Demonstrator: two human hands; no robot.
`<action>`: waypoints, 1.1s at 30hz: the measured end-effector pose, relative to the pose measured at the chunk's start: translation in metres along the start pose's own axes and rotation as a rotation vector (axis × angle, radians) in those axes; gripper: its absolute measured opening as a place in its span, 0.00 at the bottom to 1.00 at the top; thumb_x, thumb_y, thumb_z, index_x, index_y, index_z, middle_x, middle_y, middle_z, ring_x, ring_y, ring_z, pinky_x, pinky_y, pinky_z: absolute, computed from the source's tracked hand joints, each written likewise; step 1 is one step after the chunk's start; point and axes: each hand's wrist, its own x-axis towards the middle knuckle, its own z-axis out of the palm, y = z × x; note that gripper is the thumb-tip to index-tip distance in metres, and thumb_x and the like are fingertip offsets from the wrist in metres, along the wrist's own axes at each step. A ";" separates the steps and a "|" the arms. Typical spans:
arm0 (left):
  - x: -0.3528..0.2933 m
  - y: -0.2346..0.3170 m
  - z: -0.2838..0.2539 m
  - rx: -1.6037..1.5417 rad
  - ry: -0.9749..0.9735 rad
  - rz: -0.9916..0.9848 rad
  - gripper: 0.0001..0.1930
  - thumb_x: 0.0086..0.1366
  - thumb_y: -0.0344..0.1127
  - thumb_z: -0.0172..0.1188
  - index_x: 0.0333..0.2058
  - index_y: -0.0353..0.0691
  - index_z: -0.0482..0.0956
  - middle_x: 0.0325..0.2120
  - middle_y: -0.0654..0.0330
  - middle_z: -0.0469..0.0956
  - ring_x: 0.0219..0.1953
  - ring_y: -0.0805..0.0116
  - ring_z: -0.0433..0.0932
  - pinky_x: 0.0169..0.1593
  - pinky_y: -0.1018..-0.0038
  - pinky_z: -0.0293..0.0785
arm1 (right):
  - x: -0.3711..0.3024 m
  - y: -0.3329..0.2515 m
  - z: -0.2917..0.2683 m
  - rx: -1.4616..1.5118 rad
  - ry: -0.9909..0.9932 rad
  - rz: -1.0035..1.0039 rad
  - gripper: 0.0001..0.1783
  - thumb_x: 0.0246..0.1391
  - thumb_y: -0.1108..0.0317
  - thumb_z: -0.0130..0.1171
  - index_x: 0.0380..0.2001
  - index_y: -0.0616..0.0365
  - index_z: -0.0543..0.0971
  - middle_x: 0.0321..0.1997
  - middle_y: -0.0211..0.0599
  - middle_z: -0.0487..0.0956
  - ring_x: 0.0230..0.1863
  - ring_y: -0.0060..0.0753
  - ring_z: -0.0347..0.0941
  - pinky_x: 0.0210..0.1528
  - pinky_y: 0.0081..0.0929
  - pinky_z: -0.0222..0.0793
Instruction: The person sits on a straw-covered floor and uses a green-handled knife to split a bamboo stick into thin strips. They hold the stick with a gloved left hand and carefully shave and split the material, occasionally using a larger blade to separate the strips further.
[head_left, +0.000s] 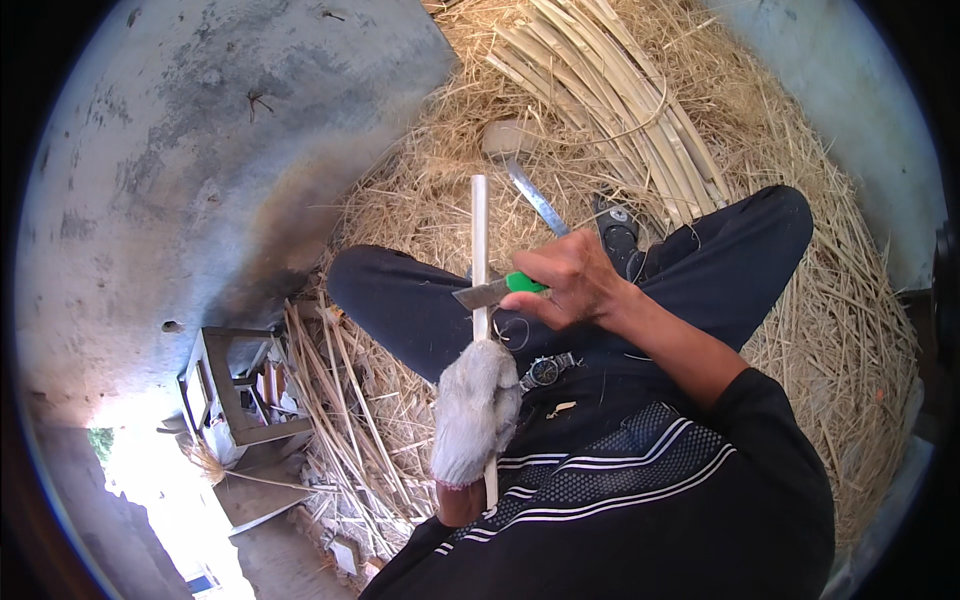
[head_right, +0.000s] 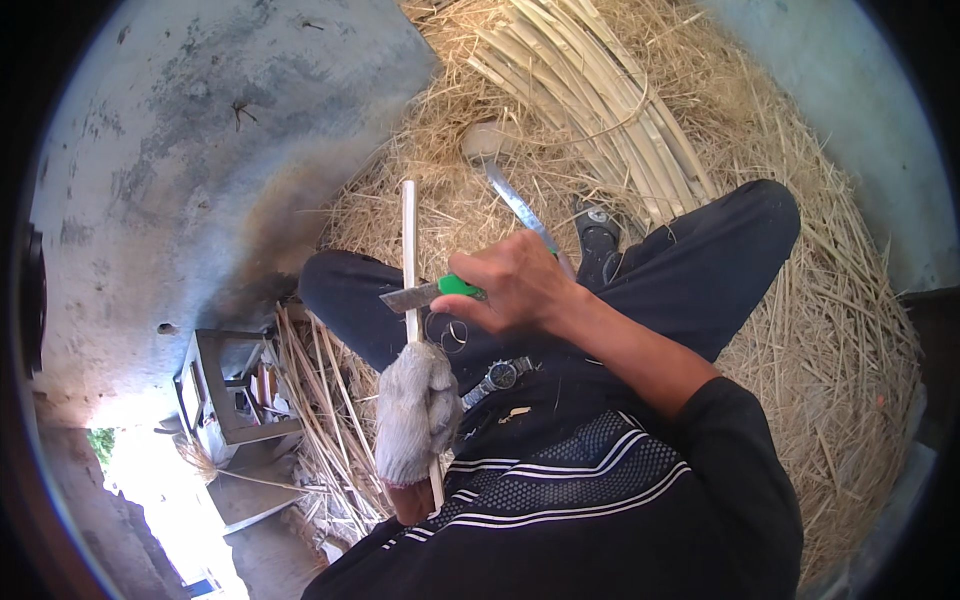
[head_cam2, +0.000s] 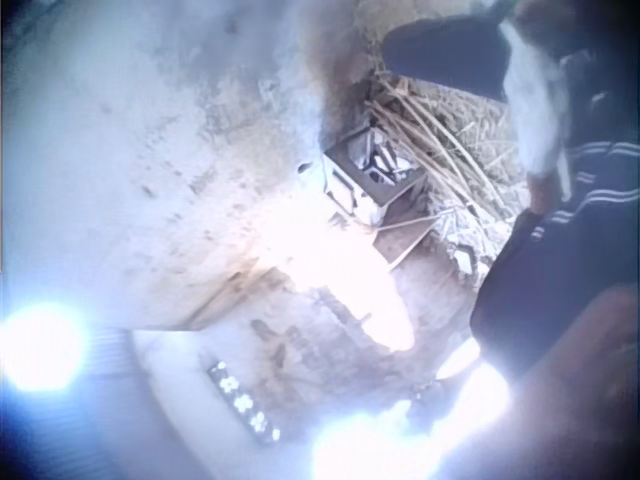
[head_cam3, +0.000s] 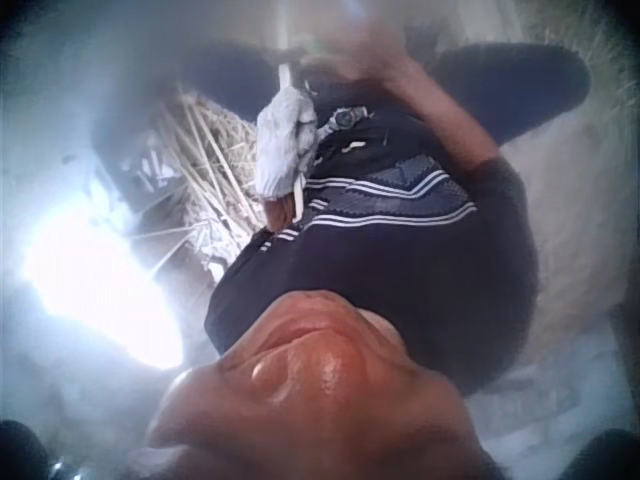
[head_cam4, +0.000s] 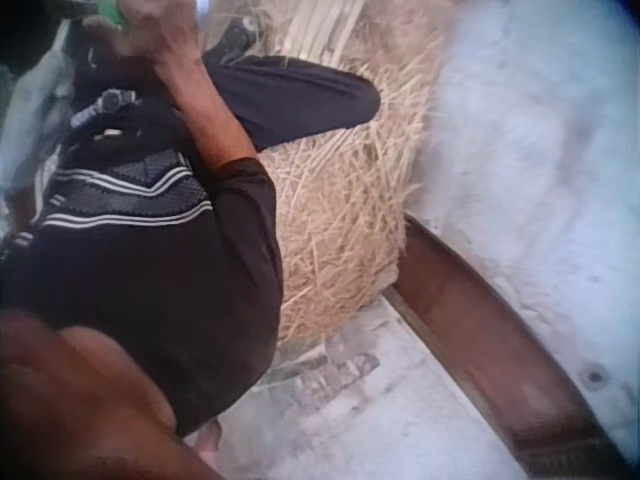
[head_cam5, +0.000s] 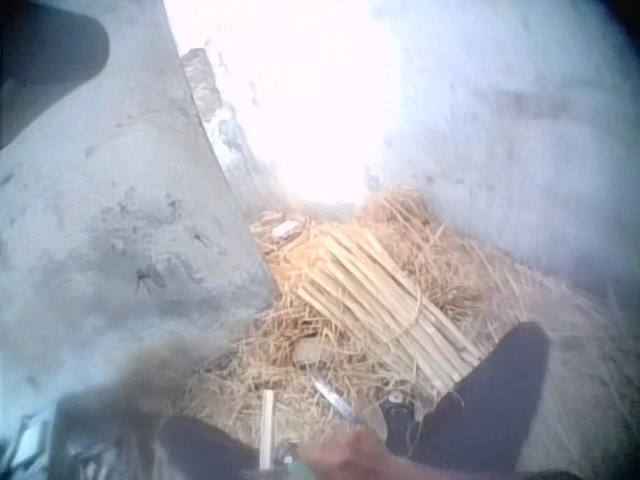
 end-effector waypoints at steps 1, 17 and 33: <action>0.003 -0.005 -0.004 0.071 0.003 0.062 0.18 0.74 0.49 0.48 0.28 0.44 0.68 0.08 0.68 0.60 0.05 0.78 0.55 0.08 0.80 0.48 | 0.002 0.001 0.005 -0.016 0.009 0.001 0.29 0.56 0.39 0.58 0.16 0.53 0.69 0.09 0.34 0.65 0.11 0.41 0.66 0.15 0.36 0.58; -0.004 -0.004 -0.014 -0.993 -0.377 -0.171 0.27 0.77 0.58 0.32 0.23 0.47 0.63 0.05 0.68 0.57 0.02 0.76 0.53 0.06 0.79 0.52 | 0.025 0.058 -0.035 0.119 0.140 0.413 0.31 0.66 0.43 0.48 0.17 0.55 0.73 0.10 0.33 0.65 0.14 0.30 0.63 0.18 0.30 0.57; 0.006 0.006 0.002 -0.580 -0.180 -0.278 0.25 0.76 0.57 0.38 0.23 0.49 0.63 0.06 0.68 0.55 0.02 0.76 0.53 0.06 0.81 0.49 | 0.001 -0.022 -0.020 -0.148 -0.111 0.116 0.25 0.58 0.44 0.58 0.20 0.54 0.71 0.10 0.37 0.69 0.12 0.46 0.69 0.18 0.39 0.63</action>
